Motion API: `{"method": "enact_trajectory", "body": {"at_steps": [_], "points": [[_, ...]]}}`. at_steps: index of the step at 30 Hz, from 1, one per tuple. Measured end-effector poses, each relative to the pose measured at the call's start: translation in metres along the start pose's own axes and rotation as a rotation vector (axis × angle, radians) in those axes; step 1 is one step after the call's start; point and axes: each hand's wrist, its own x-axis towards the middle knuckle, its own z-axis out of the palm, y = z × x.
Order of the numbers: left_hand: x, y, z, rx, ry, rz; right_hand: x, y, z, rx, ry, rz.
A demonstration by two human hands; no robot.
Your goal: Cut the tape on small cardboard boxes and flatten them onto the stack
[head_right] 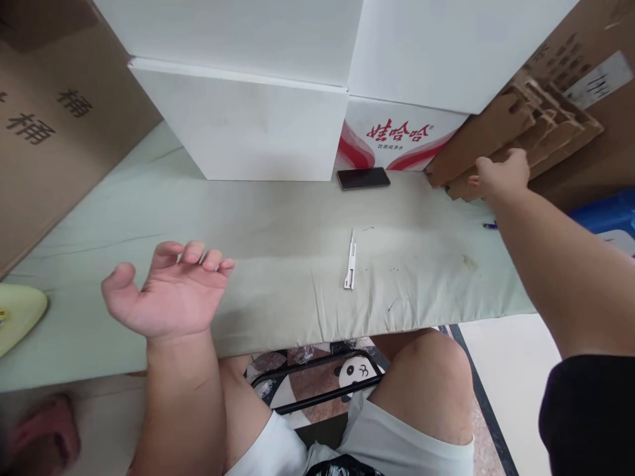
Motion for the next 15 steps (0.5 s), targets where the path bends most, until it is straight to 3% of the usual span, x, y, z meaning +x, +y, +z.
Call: {"method": "enact_trajectory", "body": {"at_steps": [4, 9, 11, 13, 15], "points": [[0.002, -0.002, 0.0, -0.07, -0.049, -0.015, -0.039, 0.0, 0.009, -0.092, -0.168, -0.062], [0.0, -0.005, 0.001, -0.105, -0.05, -0.036, -0.13, 0.01, 0.036, -0.287, -0.707, -0.303], [-0.002, -0.004, 0.0, -0.111, -0.049, -0.033, -0.169, 0.012, 0.048, -0.361, -0.862, -0.423], [-0.004, -0.003, -0.002, -0.118, -0.049, -0.029, -0.203, 0.011, 0.059, -0.444, -0.955, -0.548], [-0.006, 0.0, -0.004, -0.128, -0.054, -0.02, -0.229, 0.008, 0.069, -0.485, -0.97, -0.639]]}}
